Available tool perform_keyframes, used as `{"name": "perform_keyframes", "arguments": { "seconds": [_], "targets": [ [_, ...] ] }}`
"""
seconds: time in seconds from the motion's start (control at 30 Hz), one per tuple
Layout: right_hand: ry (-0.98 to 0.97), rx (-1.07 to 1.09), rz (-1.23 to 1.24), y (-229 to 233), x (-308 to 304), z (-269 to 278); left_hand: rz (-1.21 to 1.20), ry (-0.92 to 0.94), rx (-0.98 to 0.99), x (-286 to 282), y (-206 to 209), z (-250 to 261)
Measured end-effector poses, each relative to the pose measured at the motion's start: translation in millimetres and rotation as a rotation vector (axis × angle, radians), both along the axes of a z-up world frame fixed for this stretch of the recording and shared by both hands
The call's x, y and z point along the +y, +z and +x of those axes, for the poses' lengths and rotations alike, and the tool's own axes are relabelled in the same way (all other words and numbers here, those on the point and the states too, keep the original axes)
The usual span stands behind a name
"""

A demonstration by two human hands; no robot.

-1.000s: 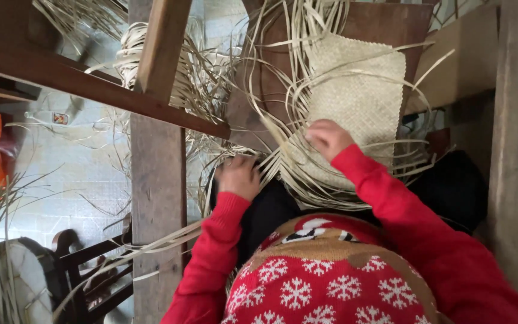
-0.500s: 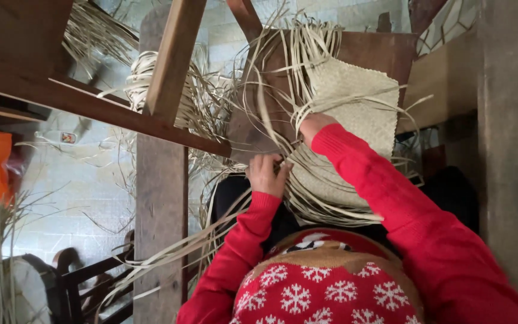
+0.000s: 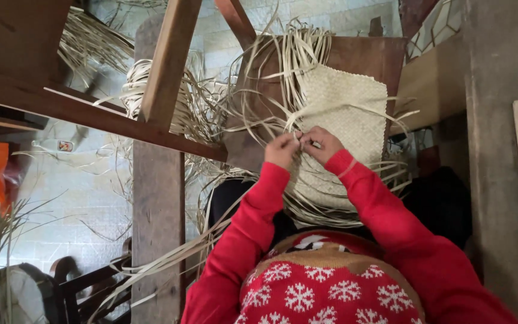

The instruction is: Weaving dried plant fibers or strips into a mat by hand using a traditional method.

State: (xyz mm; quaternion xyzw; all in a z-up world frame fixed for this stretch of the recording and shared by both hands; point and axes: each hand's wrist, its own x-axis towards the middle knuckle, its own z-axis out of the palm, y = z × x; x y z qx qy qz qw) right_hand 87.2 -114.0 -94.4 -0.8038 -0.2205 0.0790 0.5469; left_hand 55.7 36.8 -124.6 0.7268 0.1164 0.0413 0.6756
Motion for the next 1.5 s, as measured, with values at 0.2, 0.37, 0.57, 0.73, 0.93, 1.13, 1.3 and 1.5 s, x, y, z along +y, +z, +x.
{"name": "perform_keyframes", "arguments": {
  "seconds": [0.2, 0.37, 0.57, 0.73, 0.93, 1.13, 1.3, 1.5],
  "targets": [
    [-0.004, -0.296, -0.174, -17.7, -0.2, -0.2, -0.673, 0.4, -0.48, 8.3, 252.3, -47.8],
    [-0.005, -0.321, -0.174, -15.4, 2.6, 0.8, -0.199, 0.517, -0.989, 43.4, 296.4, -62.2],
    [0.013, 0.025, -0.015, -28.0, -0.9, 12.5, 0.882, 0.069, -1.07, 19.8, 145.3, -32.7],
    [0.05, 0.276, 0.167, -24.5, -6.7, 15.9, 1.32, -0.057, -1.039, 5.8, 91.3, -18.7],
    [0.145, 0.178, 0.12, -21.4, -5.6, 16.9, 1.368, -0.075, -1.03, 16.6, 80.1, -15.5],
    [0.088, -0.117, -0.268, -22.3, 1.4, 7.1, 1.48, 0.03, -0.904, 54.8, 142.3, -59.7],
    [0.107, -0.279, -0.48, -24.6, 4.2, 6.1, 1.763, 0.302, -0.789, 109.4, 164.7, -123.6],
    [0.069, -0.259, -0.634, -37.8, 5.8, 4.8, 1.691, 0.378, -0.545, 169.9, 174.9, -199.4]
  ]
}}
